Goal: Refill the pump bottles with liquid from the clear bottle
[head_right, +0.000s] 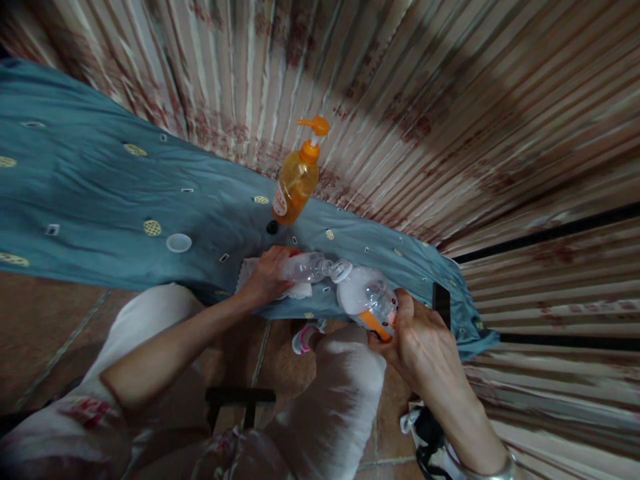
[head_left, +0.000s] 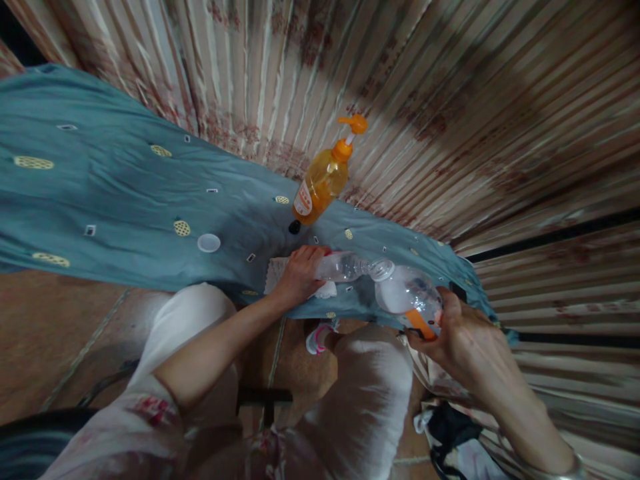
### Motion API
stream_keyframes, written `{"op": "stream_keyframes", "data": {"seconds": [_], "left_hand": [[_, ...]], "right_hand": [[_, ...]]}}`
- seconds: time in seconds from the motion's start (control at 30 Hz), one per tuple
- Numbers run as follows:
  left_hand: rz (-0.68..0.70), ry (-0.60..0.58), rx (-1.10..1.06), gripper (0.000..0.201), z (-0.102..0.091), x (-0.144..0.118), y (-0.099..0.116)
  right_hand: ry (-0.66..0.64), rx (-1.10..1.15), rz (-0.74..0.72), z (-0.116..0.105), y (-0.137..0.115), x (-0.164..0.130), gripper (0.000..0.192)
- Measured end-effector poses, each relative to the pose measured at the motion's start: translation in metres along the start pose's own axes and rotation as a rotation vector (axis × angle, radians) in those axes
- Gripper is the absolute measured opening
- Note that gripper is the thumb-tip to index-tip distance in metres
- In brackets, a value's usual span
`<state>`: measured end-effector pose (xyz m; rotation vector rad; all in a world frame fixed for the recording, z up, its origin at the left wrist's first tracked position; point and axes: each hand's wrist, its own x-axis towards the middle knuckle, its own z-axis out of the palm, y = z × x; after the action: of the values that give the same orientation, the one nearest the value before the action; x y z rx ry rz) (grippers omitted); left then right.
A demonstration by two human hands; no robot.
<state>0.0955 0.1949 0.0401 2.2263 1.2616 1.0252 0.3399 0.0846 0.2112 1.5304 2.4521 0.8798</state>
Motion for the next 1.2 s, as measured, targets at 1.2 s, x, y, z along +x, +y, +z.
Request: {"op": "stream_keyframes", "data": {"seconds": [1.2], "left_hand": [[0.027,0.040,-0.019,0.050,0.0019,0.0001,-0.0014]], "right_hand": [[-0.040,0.032,0.028,0.0009,0.0006,-0.0020,0.041]]}}
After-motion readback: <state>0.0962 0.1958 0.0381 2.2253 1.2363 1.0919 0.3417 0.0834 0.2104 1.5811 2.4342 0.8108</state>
